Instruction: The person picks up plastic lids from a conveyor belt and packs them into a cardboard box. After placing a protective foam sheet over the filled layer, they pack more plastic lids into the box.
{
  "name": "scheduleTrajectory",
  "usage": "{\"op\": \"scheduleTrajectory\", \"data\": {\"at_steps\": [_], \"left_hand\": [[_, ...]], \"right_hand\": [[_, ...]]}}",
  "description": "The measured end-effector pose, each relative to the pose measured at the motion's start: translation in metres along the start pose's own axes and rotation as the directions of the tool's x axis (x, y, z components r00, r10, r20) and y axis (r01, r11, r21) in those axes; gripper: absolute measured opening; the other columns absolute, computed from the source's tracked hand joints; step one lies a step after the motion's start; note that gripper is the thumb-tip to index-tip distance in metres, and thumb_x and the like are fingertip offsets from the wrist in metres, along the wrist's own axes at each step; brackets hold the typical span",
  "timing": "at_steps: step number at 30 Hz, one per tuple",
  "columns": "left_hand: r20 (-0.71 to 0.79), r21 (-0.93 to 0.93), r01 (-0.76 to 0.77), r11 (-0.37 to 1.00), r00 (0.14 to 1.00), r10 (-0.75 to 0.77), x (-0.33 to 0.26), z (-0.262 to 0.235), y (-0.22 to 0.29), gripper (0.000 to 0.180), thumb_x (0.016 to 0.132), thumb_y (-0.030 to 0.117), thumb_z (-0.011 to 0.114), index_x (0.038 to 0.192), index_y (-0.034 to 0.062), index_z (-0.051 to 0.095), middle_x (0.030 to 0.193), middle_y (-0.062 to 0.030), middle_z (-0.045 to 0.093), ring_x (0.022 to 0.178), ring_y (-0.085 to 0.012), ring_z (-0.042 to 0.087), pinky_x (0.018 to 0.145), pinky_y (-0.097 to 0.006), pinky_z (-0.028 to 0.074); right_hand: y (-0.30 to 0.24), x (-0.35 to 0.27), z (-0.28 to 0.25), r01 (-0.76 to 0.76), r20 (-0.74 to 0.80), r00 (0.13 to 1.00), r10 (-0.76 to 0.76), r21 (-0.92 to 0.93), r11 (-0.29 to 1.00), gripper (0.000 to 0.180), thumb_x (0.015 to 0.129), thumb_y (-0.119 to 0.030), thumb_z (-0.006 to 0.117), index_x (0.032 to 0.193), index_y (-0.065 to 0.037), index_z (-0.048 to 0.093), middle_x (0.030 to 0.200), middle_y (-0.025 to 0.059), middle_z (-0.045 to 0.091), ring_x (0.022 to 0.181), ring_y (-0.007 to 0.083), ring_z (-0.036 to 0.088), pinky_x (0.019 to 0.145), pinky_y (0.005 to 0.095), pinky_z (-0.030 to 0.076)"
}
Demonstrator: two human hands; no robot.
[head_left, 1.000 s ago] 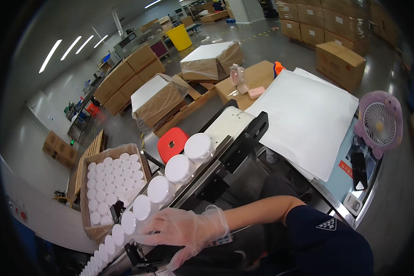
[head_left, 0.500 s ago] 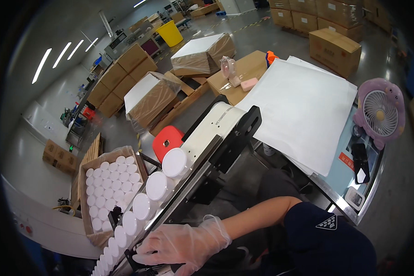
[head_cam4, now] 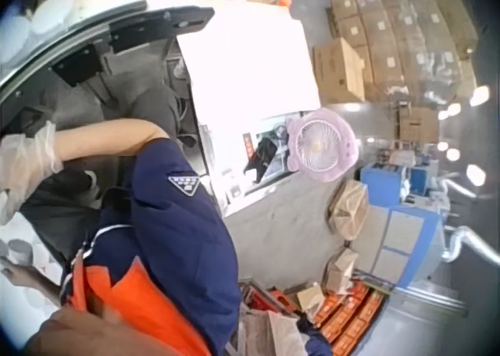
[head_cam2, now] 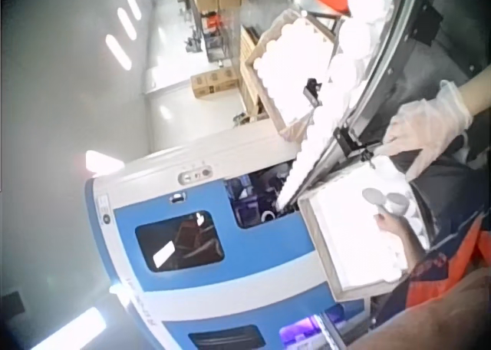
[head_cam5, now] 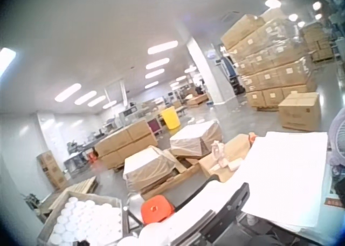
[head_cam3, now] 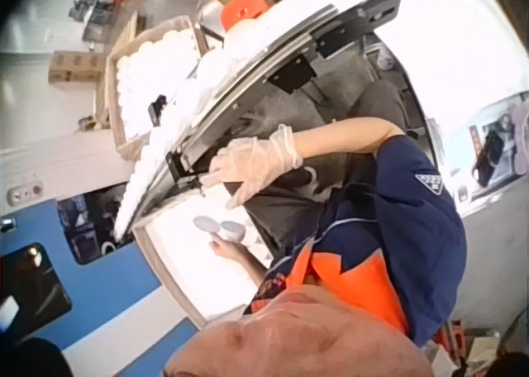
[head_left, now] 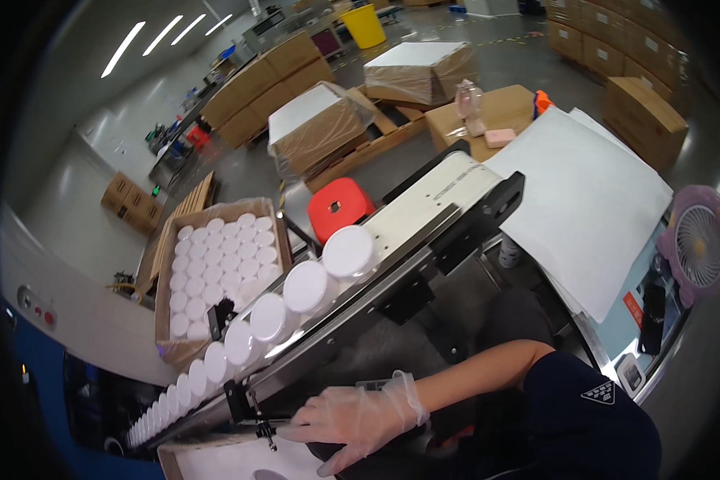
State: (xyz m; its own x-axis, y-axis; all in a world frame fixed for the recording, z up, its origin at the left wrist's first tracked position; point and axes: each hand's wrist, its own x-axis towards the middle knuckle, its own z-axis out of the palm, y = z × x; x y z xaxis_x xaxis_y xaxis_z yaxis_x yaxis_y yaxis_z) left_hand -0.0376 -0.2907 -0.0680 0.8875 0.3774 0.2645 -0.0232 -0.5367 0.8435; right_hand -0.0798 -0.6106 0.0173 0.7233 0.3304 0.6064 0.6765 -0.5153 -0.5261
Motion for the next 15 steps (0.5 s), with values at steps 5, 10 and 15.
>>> {"op": "scheduleTrajectory", "data": {"at_steps": [5,10,15], "left_hand": [[0.296,-0.087,-0.214,0.973,0.927,0.231,-0.064,0.010,0.023,0.035,0.081,0.019,0.057,0.104,-0.0057,0.050,0.098,-0.0209,0.053,0.087,-0.0299,0.051,0.076,-0.039,0.043],[0.584,-0.453,-0.101,0.886,0.717,0.381,-0.084,-0.018,-0.068,0.052,0.076,0.026,0.063,0.115,-0.0032,0.044,0.112,-0.0219,0.048,0.101,-0.0331,0.047,0.086,-0.040,0.039],[0.644,-0.685,0.065,0.726,0.519,0.562,-0.160,-0.078,-0.111,0.065,0.074,0.029,0.066,0.123,-0.0032,0.037,0.122,-0.0198,0.040,0.113,-0.0313,0.038,0.094,-0.039,0.031]], "right_hand": [[-0.016,0.007,0.040,-0.102,0.063,0.994,0.086,0.334,0.937,0.094,0.069,-0.057,0.061,0.133,0.002,0.025,0.126,0.0258,0.038,0.111,0.0385,0.043,0.093,0.0417,0.034],[-0.004,-0.006,0.064,-0.068,-0.005,0.997,0.082,0.505,0.860,0.106,0.065,-0.063,0.058,0.136,0.000,0.013,0.112,0.0231,0.046,0.102,0.0383,0.045,0.089,0.0403,0.034],[-0.021,0.008,0.030,-0.296,0.067,0.949,0.308,0.523,0.799,0.099,0.057,-0.044,0.075,0.132,0.000,0.027,0.110,0.0229,0.047,0.104,0.0361,0.045,0.090,0.0397,0.036]]}}
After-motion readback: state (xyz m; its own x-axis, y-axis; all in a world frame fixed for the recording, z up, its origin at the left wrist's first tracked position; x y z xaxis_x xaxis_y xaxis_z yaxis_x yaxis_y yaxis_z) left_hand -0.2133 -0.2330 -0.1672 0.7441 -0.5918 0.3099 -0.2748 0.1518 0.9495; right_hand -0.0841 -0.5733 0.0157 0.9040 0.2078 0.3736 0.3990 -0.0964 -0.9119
